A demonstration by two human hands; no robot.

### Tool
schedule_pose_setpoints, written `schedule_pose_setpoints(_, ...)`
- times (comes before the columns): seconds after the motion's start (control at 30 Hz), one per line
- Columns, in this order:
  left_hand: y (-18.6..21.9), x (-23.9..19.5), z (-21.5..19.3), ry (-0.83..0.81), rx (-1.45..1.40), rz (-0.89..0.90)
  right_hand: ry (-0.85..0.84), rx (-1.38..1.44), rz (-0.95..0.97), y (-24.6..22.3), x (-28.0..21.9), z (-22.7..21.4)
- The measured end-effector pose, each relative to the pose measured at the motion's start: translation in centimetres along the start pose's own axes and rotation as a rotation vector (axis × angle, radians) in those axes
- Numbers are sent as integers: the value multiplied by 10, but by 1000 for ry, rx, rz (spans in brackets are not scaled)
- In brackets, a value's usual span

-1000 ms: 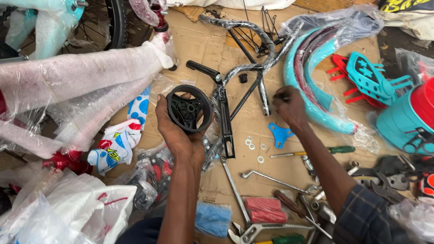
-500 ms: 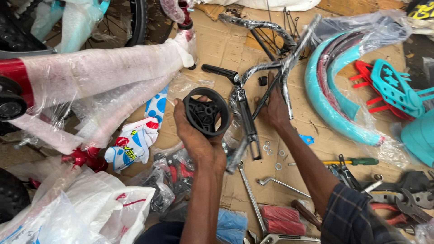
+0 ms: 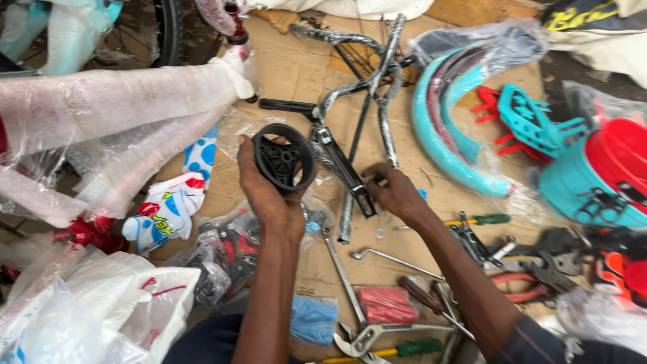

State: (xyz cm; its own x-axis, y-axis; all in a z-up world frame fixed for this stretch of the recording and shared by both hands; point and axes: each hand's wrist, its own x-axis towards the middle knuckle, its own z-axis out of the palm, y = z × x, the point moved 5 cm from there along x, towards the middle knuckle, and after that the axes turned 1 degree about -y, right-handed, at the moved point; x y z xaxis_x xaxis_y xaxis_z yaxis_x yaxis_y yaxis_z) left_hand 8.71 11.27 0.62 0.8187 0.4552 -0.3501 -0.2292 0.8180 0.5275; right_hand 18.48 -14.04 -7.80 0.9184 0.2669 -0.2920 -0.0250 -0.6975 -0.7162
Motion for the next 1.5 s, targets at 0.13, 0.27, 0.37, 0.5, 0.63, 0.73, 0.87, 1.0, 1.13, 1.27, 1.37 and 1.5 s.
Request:
schedule_pose_setpoints(0.13,-2,-6,-8,-4,-26,-38,254,-231,-212,21,-86,-81)
schedule_pose_setpoints(0.27,-5,-8,-4,3,10,-74,114,-552,-31,70,-129,-121)
schedule_pose_setpoints(0.37,-9,-13,-2,-17,45,-81,101,-435,-71,87,-141,-133)
schedule_pose_setpoints(0.5,-12,-15,-7,-45,47,-83,342,-166,51,79,-150,-168)
schedule_pose_setpoints(0.63,-17,-1,-10,-40,-11,-93,460,-157,118,48,-142,-157)
schedule_pose_setpoints(0.73,-18,6,-5,-153,-101,-48,490,-162,-270,-2,-119,-102)
schedule_pose_setpoints(0.87,-12,-6,1,-125,-8,20,482,-204,-392,-49,-75,-20)
schedule_pose_setpoints(1.0,-3,-11,11,-147,-63,-56,338,-258,-289,-63,-44,22)
schedule_pose_setpoints(1.13,-9,-17,8,-136,-50,-140,349,130,-63,-51,-72,9)
schedule_pose_setpoints(1.27,-17,-21,16,-232,-35,-162,332,754,169,-66,-146,-30)
schedule_pose_setpoints(1.37,-26,-29,22,-277,40,-186,366,706,136,-91,-206,-42)
schedule_pose_setpoints(1.5,-35,-40,28,-312,38,-216,470,393,24,-105,-237,-44)
